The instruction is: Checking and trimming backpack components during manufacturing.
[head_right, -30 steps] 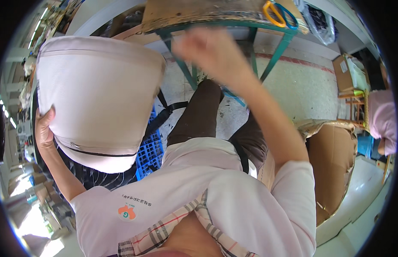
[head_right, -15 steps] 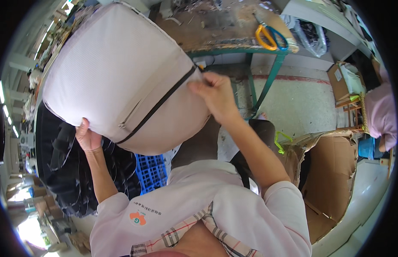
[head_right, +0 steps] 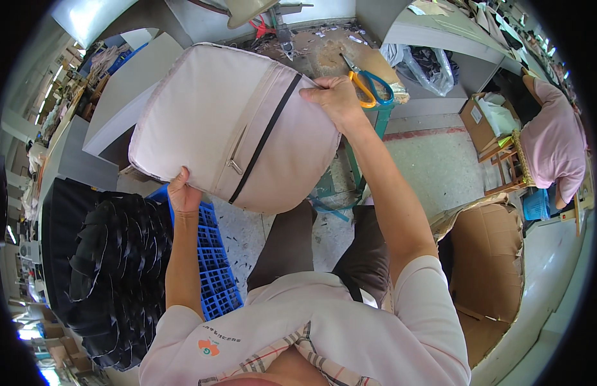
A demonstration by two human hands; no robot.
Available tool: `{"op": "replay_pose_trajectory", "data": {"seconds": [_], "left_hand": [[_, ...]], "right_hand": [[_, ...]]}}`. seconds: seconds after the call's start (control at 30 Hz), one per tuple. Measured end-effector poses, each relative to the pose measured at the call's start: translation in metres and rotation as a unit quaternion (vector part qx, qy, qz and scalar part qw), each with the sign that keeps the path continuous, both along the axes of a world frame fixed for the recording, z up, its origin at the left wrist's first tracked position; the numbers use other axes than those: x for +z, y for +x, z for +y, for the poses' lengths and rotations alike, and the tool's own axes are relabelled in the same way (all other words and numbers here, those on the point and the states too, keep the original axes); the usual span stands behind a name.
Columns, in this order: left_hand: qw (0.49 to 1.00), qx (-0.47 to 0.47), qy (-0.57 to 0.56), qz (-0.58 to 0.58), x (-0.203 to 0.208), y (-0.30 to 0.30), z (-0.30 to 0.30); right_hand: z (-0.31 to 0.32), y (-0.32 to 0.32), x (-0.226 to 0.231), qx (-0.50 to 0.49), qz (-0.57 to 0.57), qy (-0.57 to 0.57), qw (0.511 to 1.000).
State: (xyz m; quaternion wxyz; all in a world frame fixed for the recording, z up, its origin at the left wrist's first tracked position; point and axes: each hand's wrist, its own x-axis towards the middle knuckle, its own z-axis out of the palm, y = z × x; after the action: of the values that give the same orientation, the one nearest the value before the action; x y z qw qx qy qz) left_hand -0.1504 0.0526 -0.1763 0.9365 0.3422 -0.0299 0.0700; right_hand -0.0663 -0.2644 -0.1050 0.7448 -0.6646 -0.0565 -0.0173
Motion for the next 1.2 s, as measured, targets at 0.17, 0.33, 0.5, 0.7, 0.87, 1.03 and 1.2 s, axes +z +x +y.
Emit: {"op": "replay_pose_trajectory", "data": {"seconds": [0.17, 0.33, 0.5, 0.7, 0.87, 1.03, 1.2], "left_hand": [[0.999, -0.028, -0.004, 0.018, -0.011, 0.008, -0.006], [0.999, -0.031, -0.018, 0.033, -0.016, 0.011, -0.016], [0.998, -0.014, -0.028, 0.049, -0.026, 0.009, -0.018], [0.998, -0.02, -0.05, 0.034, -0.022, 0.001, -0.015], [0.997, -0.014, -0.066, 0.03, -0.023, 0.001, -0.016], [0.996, 0.02, -0.075, 0.037, -0.02, 0.006, -0.019], [0.993, 0.05, -0.036, 0.105, -0.054, 0.003, -0.013]], "right_hand": [[-0.013, -0.002, 0.004, -0.007, 0.004, -0.023, 1.0], [-0.021, 0.0, 0.003, -0.018, -0.007, -0.069, 0.997], [-0.019, -0.001, 0.009, -0.009, -0.008, -0.074, 0.997], [-0.011, 0.017, 0.008, 0.012, 0.02, -0.034, 0.999], [-0.005, 0.03, 0.013, 0.014, 0.025, -0.043, 0.999], [-0.003, 0.041, 0.011, 0.002, 0.003, -0.119, 0.993], [-0.006, 0.011, 0.016, -0.025, -0.075, -0.189, 0.979]]}}
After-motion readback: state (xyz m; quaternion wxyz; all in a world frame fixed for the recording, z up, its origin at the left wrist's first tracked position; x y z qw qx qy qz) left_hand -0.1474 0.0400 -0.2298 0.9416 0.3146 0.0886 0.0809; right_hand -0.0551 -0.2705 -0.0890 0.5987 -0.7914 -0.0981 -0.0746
